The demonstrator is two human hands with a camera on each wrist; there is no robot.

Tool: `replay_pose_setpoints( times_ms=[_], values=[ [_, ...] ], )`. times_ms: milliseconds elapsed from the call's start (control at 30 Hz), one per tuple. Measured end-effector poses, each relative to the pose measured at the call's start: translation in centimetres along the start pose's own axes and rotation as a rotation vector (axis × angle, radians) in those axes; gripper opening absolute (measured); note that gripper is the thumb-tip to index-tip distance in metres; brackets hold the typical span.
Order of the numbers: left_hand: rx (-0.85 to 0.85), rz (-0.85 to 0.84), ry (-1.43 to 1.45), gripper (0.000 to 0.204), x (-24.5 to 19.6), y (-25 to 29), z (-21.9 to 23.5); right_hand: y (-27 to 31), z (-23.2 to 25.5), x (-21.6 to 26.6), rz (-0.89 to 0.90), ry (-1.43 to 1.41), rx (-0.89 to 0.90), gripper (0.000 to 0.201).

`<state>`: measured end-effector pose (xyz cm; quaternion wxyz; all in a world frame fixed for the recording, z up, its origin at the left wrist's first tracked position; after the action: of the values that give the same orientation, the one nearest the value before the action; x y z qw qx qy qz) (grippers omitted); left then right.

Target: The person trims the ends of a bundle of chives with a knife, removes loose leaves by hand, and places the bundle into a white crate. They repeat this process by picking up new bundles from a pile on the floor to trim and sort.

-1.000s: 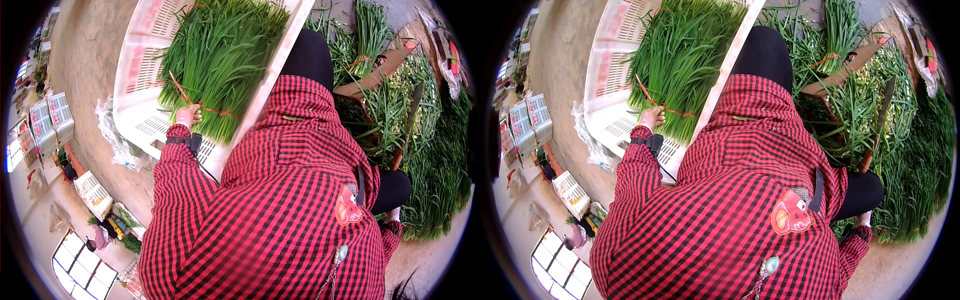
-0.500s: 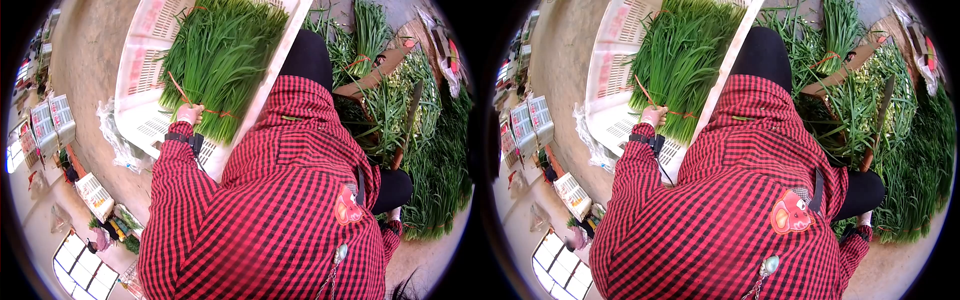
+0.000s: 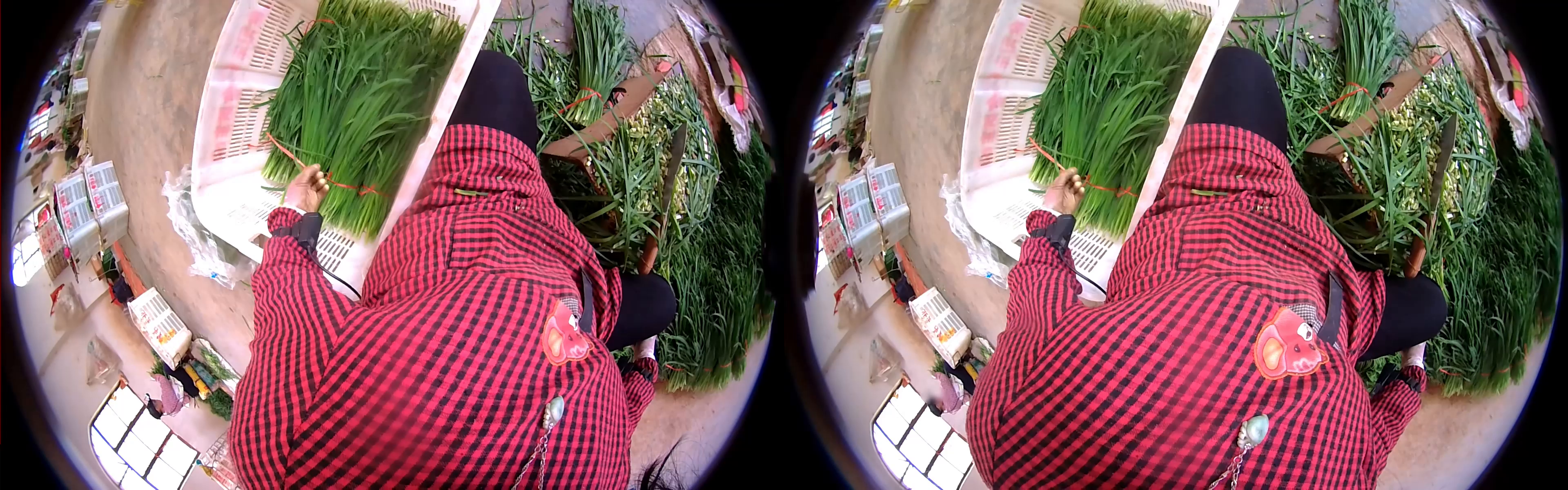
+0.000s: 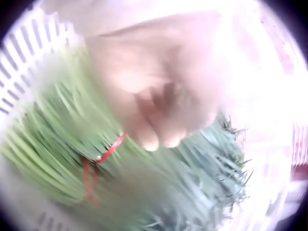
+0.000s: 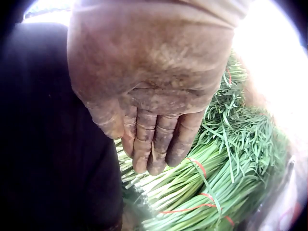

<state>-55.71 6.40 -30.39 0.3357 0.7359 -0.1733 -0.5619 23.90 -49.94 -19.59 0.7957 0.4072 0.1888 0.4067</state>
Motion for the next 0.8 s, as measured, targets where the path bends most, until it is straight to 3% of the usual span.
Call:
replay_pose_setpoints(
  times_ms=[67,167,300,367,400,467,500,533,567,600,633,667,700,733,800],
  values=[
    [0.022,-0.112,0.201,0.014,-2.1,1.2,-2.3,-0.2,-0.1,-0.1,-0.002,-0.008,0.009,0.037],
    [0.352,-0.151,0.414,0.015,-5.3,2.4,-7.8,-1.0,-0.9,0.0,0.011,-0.014,0.035,0.037],
    [0.713,-0.249,0.340,0.023,-9.3,6.2,-18.6,-1.9,-0.9,-0.8,0.041,-0.048,0.054,0.037],
    [0.790,-0.319,0.217,0.024,-10.9,9.2,-24.6,-2.4,-1.5,-1.3,0.080,-0.024,0.071,0.037],
    [0.799,-0.356,0.144,0.022,-11.8,10.7,-27.3,-3.1,-1.9,-1.7,0.130,0.071,0.083,0.037],
    [0.832,-0.456,0.015,0.020,-11.6,13.0,-32.5,-4.4,-3.6,-2.4,0.397,0.534,-0.006,0.037],
    [0.864,-0.516,-0.035,0.020,-11.2,13.3,-34.9,-4.7,-4.9,-3.3,0.423,0.528,-0.020,0.037],
    [0.837,-0.551,-0.145,0.018,-10.8,14.4,-36.4,-2.5,-5.3,-4.4,0.189,-0.131,0.167,0.038],
    [0.883,-0.589,-0.181,0.017,-10.0,14.1,-38.7,0.8,-6.8,-5.2,0.165,-0.325,0.140,0.032],
    [0.864,-0.605,-0.273,0.015,-8.6,13.4,-40.5,-5.5,-7.4,-9.4,0.200,-0.303,0.044,0.026],
    [0.896,-0.692,-0.643,0.022,-7.0,10.3,-41.9,-3.6,-7.3,-10.5,0.280,-0.236,-0.081,0.023],
    [1.017,-0.903,-0.852,0.030,-4.8,8.5,-43.5,-5.2,-8.1,-13.3,0.311,-0.236,-0.157,0.024],
    [1.098,-1.148,-1.047,0.038,-2.5,7.8,-44.7,-2.3,-8.3,-14.2,0.266,-0.205,-0.156,0.025],
    [0.961,-1.577,-1.354,0.045,-0.9,9.0,-45.6,-1.2,-8.9,-16.2,0.145,-0.431,-0.053,0.027],
    [0.807,-1.862,-1.596,0.050,0.9,5.9,-45.7,-1.1,-10.9,-20.3,0.045,-0.232,-0.223,0.034]
  ],
)
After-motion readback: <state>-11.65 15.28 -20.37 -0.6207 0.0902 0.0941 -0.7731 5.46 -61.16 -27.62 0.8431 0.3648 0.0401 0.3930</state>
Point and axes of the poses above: each hand's wrist, its own y-axis away from the middle knuckle, its own z-axis out of the back of the hand, x = y × z, the point moved 4 cm from there along -y, towards the middle knuckle, and after that the axes turned 13 degrees about -z, right-handed, at the moved point
